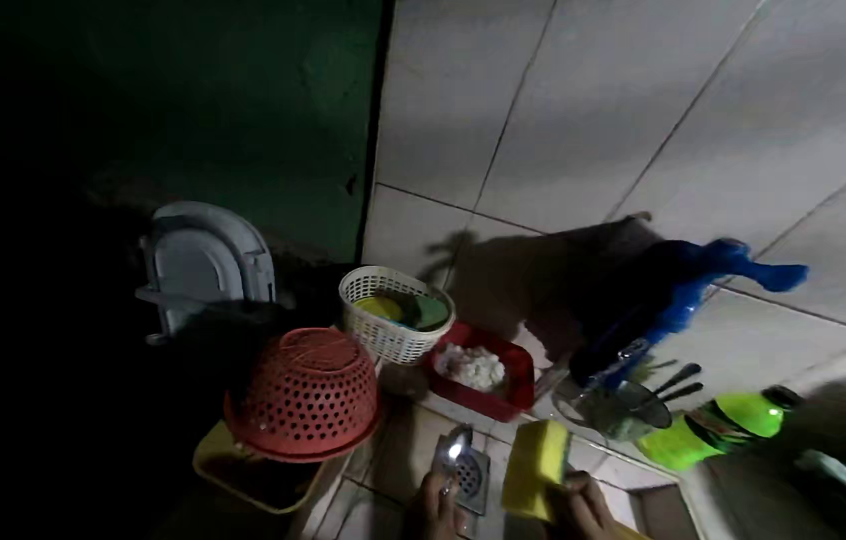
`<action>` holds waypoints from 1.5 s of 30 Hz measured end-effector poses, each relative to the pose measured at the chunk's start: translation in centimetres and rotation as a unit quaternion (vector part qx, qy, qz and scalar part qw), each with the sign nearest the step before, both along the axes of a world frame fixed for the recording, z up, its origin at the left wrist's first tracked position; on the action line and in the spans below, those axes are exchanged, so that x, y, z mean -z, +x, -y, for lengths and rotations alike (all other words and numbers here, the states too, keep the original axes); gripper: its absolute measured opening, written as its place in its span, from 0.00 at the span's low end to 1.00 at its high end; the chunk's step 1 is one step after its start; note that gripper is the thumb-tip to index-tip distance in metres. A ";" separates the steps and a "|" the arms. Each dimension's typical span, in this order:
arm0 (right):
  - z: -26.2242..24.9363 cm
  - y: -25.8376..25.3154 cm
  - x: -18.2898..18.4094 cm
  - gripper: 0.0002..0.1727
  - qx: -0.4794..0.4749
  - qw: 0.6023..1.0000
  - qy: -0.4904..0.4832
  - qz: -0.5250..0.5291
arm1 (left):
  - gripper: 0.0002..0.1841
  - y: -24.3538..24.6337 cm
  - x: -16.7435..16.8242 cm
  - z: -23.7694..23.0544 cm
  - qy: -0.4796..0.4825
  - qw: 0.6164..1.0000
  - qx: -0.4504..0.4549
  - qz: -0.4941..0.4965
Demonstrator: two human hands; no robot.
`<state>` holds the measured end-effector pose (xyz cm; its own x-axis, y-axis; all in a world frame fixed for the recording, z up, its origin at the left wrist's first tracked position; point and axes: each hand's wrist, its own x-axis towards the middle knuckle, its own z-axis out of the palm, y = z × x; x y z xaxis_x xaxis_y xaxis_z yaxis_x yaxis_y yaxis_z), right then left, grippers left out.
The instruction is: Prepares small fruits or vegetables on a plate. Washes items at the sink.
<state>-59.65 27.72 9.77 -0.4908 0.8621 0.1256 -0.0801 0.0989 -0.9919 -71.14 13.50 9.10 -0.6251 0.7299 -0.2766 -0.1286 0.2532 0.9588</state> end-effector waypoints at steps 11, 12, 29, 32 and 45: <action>-5.8 -1.5 -1.5 0.46 -0.017 0.976 -0.214 -0.046 | 0.14 2.2 -2.7 -12.4 -0.021 0.996 0.078 0.044; -6.0 -1.9 -1.4 0.43 -0.019 0.975 -0.213 -0.052 | 0.14 2.1 -2.5 -12.6 -0.033 0.996 0.084 0.028; -13.4 -2.3 -4.5 0.24 0.054 0.946 0.023 0.320 | 0.19 0.2 -2.8 -11.0 -0.101 0.974 0.186 -0.074; -9.3 -3.4 -2.6 0.27 -0.006 0.984 -0.088 0.157 | 0.21 1.6 -3.8 -12.3 -0.120 0.975 0.164 -0.094; -14.1 -2.5 -4.5 0.21 0.031 0.954 0.059 0.291 | 0.20 0.8 -2.6 -10.9 -0.111 0.973 0.188 -0.074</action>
<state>-62.19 41.87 14.30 -0.4561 0.8882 -0.0549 0.4914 0.1999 -0.8477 -70.37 24.40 11.71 -0.3711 0.8473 -0.3801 0.1479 0.4580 0.8766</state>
